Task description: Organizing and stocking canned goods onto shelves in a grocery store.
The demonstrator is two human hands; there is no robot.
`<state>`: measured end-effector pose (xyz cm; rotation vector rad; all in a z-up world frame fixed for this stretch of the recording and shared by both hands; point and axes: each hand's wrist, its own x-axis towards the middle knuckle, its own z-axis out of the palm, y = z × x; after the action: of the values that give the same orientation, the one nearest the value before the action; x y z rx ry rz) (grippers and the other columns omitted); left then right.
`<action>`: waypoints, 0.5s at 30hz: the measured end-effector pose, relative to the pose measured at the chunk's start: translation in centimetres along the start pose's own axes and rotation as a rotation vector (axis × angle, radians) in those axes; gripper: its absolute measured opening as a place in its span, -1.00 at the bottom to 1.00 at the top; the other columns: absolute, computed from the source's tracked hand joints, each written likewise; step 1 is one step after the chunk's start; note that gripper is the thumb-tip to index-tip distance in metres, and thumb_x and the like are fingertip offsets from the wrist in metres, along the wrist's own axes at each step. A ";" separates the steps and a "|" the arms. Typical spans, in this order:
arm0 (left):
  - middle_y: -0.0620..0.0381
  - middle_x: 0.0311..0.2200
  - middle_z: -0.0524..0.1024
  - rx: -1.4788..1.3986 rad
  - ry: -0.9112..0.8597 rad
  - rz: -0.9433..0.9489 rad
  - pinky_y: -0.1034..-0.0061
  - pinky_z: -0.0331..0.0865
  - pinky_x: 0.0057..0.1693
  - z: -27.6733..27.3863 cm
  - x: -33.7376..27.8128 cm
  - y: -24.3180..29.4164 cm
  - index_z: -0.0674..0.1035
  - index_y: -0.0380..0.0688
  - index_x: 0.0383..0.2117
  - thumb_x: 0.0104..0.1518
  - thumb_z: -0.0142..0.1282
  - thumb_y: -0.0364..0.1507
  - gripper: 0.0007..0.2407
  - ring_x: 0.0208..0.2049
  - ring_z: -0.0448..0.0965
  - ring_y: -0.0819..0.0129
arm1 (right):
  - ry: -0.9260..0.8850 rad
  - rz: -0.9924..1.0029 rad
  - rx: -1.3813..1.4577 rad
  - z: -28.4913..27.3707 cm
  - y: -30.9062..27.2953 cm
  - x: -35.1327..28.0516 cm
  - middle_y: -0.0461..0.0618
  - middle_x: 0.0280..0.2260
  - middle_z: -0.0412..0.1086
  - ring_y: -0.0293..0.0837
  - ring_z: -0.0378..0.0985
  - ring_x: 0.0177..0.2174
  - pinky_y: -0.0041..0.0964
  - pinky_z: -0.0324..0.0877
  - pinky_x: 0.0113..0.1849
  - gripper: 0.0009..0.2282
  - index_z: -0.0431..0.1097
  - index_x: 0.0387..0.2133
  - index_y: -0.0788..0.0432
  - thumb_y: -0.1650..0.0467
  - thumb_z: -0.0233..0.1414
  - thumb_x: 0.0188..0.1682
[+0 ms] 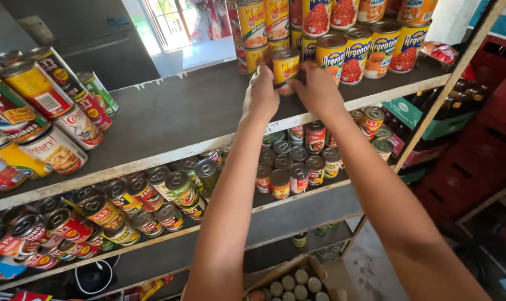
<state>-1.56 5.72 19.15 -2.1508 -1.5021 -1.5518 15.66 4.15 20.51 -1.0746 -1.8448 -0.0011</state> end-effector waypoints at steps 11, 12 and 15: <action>-0.03 -0.33 0.60 -0.190 -0.048 -0.017 0.26 0.50 -0.06 0.7 -0.4 -0.4 0.49 -0.19 -0.29 0.01 0.30 -0.52 -0.79 -0.22 0.65 0.06 | 0.081 0.002 0.109 0.1 0.4 -0.6 0.19 -0.33 0.55 0.09 0.66 -0.30 -0.08 0.50 -0.26 -0.82 0.43 -0.23 0.30 0.45 0.18 -0.05; -0.03 -0.32 0.61 -0.165 -0.045 -0.016 0.27 0.51 -0.04 1.1 -0.3 -0.8 0.51 -0.17 -0.29 0.02 0.30 -0.52 -0.80 -0.21 0.66 0.07 | 0.060 -0.038 0.087 0.0 0.3 -0.7 0.20 -0.31 0.55 0.11 0.65 -0.28 -0.06 0.50 -0.25 -0.82 0.44 -0.23 0.29 0.43 0.17 -0.04; -0.06 -0.23 0.63 -0.147 -0.113 0.054 0.22 0.46 0.01 1.2 -0.3 -1.1 0.54 -0.18 -0.16 0.08 0.22 -0.54 -0.79 -0.11 0.63 0.01 | -0.082 -0.014 -0.096 -0.7 -0.9 -0.7 0.17 -0.20 0.56 0.22 0.58 -0.19 0.08 0.43 -0.20 -0.82 0.48 -0.17 0.22 0.34 0.11 0.09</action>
<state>-1.61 6.80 17.91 -2.3757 -1.3876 -1.5948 15.72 2.82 20.72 -1.1433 -1.9426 -0.0553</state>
